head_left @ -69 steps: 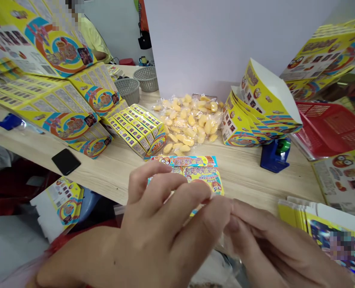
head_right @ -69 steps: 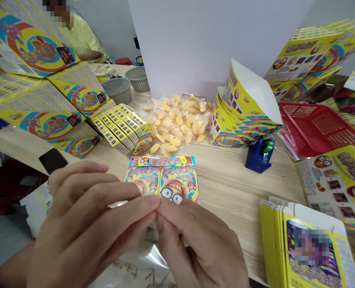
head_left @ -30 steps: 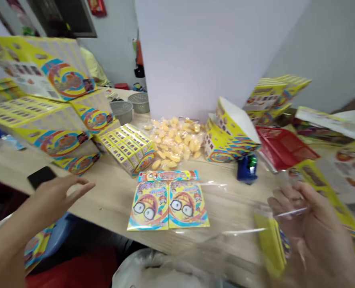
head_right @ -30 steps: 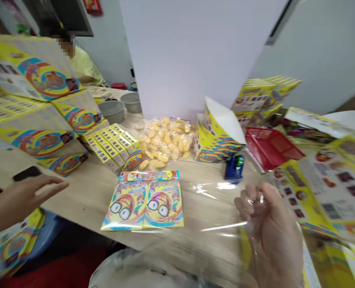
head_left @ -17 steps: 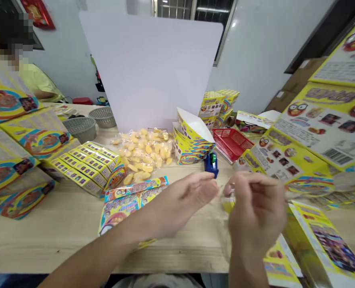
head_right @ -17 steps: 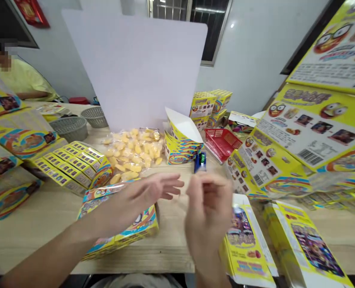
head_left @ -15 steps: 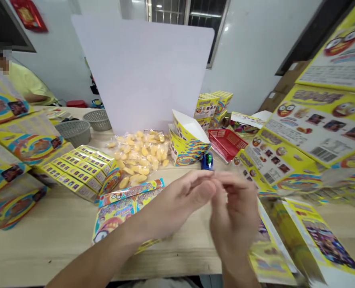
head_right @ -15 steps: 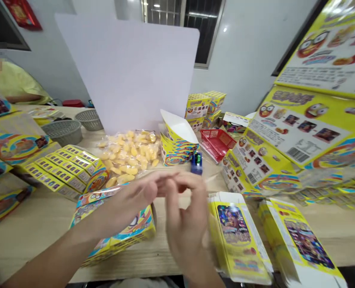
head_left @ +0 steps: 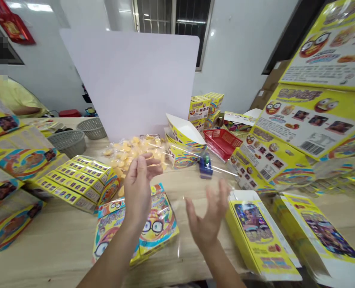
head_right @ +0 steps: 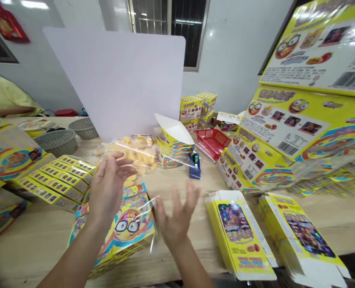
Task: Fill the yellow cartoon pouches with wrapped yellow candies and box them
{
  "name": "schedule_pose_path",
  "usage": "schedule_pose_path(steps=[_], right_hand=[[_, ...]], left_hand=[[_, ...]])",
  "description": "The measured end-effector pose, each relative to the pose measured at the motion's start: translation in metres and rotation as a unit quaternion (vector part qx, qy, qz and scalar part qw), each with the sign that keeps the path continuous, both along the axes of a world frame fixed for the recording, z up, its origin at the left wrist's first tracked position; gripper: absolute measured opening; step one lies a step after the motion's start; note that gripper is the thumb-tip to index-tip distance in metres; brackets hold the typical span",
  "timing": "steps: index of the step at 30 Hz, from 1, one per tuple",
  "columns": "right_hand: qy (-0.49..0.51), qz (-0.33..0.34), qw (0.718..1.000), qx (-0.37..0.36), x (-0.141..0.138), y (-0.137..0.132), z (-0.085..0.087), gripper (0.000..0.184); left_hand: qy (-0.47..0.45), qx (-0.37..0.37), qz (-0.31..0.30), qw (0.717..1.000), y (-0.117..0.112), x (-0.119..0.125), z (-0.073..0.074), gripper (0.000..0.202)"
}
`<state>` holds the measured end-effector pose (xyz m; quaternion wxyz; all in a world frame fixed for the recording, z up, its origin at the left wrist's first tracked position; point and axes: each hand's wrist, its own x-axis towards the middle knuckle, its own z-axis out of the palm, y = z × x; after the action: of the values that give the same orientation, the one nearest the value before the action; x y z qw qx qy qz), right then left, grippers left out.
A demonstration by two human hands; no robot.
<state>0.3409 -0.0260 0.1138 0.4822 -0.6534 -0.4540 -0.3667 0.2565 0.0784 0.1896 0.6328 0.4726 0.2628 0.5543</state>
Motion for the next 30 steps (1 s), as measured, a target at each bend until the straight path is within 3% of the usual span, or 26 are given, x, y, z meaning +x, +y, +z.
schedule_pose_path(steps=[2, 5, 9, 11, 13, 15, 17, 20, 22, 24, 27, 30], right_hand=[[0.084, -0.02, 0.996, 0.012, 0.011, -0.004, -0.002, 0.086], [0.266, 0.104, 0.958, 0.025, 0.021, -0.007, 0.006, 0.086], [0.41, 0.266, 0.87, -0.067, 0.008, -0.012, 0.016, 0.046], [0.421, 0.284, 0.855, -0.106, -0.008, -0.018, 0.016, 0.02], [0.422, 0.276, 0.857, -0.104, -0.024, -0.025, 0.013, 0.012], [0.421, 0.237, 0.87, -0.098, -0.035, -0.028, 0.007, 0.011], [0.416, 0.226, 0.869, -0.141, -0.039, -0.026, -0.001, 0.01], [0.451, 0.301, 0.805, -0.241, -0.036, -0.017, -0.011, 0.016], [0.475, 0.346, 0.766, -0.26, -0.033, -0.011, -0.013, 0.026], [0.452, 0.343, 0.779, -0.266, -0.03, -0.008, -0.01, 0.031], [0.365, 0.317, 0.834, -0.266, -0.032, -0.005, -0.003, 0.023], [0.273, 0.35, 0.863, -0.242, -0.036, 0.001, 0.001, 0.022]], left_hand=[[0.033, 0.057, 0.067, 0.996, 0.01, -0.009, -0.009, 0.023], [0.1, 0.124, 0.131, 0.978, 0.012, -0.031, -0.012, 0.025], [0.175, 0.146, 0.185, 0.956, -0.015, -0.071, -0.001, 0.024], [0.207, 0.153, 0.216, 0.942, -0.034, -0.093, 0.003, 0.021], [0.256, 0.154, 0.25, 0.921, -0.049, -0.113, 0.001, 0.018], [0.318, 0.132, 0.285, 0.894, -0.056, -0.129, -0.008, 0.017], [0.383, 0.091, 0.312, 0.865, -0.054, -0.139, -0.022, 0.018], [0.465, 0.05, 0.286, 0.836, -0.041, -0.147, -0.046, 0.018], [0.499, 0.041, 0.25, 0.829, -0.033, -0.149, -0.058, 0.02], [0.521, 0.031, 0.229, 0.822, -0.028, -0.15, -0.065, 0.022], [0.552, 0.01, 0.21, 0.807, -0.021, -0.152, -0.071, 0.024], [0.56, -0.007, 0.19, 0.806, -0.016, -0.153, -0.074, 0.025]])
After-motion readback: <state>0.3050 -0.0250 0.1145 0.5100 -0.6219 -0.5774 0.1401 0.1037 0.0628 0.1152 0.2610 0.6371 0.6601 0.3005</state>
